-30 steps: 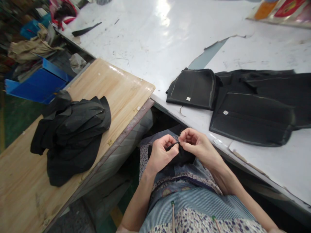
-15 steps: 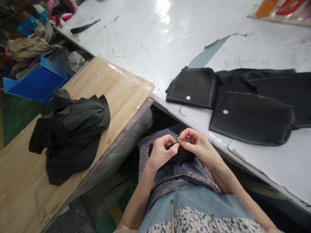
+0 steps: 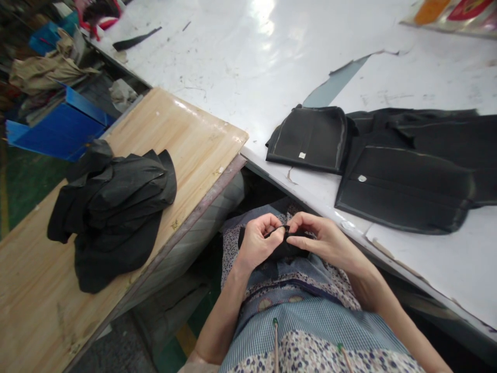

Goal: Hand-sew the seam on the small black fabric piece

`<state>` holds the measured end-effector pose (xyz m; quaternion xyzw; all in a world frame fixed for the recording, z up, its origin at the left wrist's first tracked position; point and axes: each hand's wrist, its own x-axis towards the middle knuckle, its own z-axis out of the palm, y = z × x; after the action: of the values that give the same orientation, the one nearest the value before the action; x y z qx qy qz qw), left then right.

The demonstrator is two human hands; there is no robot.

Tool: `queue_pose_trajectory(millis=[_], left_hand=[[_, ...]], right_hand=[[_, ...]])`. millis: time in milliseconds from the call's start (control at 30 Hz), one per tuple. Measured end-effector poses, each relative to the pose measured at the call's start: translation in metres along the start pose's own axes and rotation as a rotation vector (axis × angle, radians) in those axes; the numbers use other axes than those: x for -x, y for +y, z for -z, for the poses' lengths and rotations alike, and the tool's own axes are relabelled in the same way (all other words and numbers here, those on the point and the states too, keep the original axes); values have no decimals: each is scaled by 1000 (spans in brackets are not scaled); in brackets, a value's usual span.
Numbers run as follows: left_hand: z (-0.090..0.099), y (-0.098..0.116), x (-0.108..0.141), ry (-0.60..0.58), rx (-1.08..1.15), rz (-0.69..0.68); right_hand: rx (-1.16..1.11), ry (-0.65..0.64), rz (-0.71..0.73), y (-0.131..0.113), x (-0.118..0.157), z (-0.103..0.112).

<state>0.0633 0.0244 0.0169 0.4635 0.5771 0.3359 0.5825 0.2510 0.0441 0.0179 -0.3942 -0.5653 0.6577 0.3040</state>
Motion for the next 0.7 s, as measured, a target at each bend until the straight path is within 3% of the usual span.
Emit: queue_pose_trajectory(millis=[267,700], left_hand=[[12,-4,-2,-157,237,31],[17,-7,-2,-174,223,13]], right_hand=[[-71,93,52,2,-1,-8],[-119,122,16,2,-2,-14]])
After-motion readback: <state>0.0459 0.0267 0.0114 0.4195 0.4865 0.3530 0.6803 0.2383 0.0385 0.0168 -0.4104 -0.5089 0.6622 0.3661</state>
